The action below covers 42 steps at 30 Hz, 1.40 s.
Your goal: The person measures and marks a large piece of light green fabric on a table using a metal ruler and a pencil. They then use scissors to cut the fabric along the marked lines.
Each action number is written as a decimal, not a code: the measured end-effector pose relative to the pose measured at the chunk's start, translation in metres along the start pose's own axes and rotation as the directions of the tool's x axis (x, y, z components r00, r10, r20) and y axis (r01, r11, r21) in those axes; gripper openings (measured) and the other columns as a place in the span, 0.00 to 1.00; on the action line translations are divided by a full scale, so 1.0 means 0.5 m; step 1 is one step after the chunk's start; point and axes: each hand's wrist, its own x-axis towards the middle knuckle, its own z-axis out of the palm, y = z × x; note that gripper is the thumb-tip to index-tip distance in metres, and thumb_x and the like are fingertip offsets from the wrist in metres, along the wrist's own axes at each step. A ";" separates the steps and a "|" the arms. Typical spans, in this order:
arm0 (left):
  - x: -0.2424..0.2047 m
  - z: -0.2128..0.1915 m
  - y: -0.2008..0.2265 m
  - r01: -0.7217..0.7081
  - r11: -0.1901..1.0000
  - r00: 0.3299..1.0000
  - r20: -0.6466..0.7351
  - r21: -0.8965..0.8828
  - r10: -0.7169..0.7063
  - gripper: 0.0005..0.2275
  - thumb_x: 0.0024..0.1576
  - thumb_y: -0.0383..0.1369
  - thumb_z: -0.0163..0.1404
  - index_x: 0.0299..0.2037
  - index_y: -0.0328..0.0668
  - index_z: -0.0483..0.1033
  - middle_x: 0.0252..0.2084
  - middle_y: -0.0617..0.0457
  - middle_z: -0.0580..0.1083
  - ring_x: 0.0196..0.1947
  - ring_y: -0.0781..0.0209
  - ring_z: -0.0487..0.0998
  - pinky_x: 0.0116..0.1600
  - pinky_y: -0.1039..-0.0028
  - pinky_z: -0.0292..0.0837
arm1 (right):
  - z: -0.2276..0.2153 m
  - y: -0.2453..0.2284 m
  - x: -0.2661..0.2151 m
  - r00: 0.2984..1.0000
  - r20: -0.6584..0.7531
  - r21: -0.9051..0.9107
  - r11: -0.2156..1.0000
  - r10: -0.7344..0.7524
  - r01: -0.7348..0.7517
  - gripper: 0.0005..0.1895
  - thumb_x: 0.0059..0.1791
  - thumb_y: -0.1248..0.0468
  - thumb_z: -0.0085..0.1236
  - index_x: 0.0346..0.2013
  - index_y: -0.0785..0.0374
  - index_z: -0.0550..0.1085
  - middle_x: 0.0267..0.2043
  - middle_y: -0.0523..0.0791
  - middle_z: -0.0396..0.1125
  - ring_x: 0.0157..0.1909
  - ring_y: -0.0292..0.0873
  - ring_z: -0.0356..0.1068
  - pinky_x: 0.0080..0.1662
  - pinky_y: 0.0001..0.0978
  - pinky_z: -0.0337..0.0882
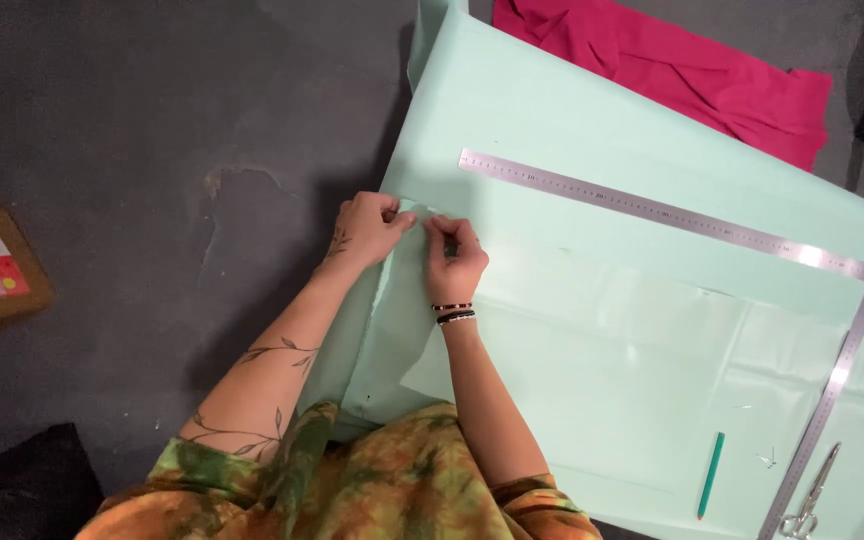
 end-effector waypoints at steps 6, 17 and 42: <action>0.011 0.025 -0.036 -0.055 0.993 0.998 -0.023 -0.108 0.052 0.11 0.58 0.38 0.55 0.27 0.41 0.77 0.24 0.52 0.74 0.30 0.55 0.76 0.35 0.64 0.70 | 0.000 0.008 0.005 0.995 -0.024 -0.012 0.995 -0.095 0.094 0.07 0.50 0.66 0.66 0.30 0.60 0.75 0.33 0.48 0.77 0.40 0.52 0.79 0.44 0.42 0.77; 0.028 0.026 -0.106 -0.048 0.997 0.976 0.210 -0.063 0.060 0.19 0.57 0.42 0.58 0.52 0.36 0.81 0.54 0.44 0.78 0.56 0.48 0.76 0.54 0.58 0.75 | -0.008 -0.005 0.015 0.981 -0.007 -0.050 0.979 -0.196 0.195 0.01 0.52 0.63 0.64 0.38 0.54 0.81 0.42 0.42 0.74 0.44 0.49 0.78 0.45 0.40 0.78; 0.012 0.015 -0.091 -0.194 0.960 0.979 -0.022 0.202 0.202 0.11 0.51 0.38 0.59 0.24 0.43 0.74 0.21 0.48 0.73 0.27 0.45 0.77 0.33 0.60 0.68 | -0.186 0.006 -0.005 0.998 0.058 0.191 0.981 0.032 -0.043 0.12 0.59 0.63 0.52 0.55 0.56 0.77 0.53 0.47 0.75 0.54 0.46 0.75 0.57 0.40 0.76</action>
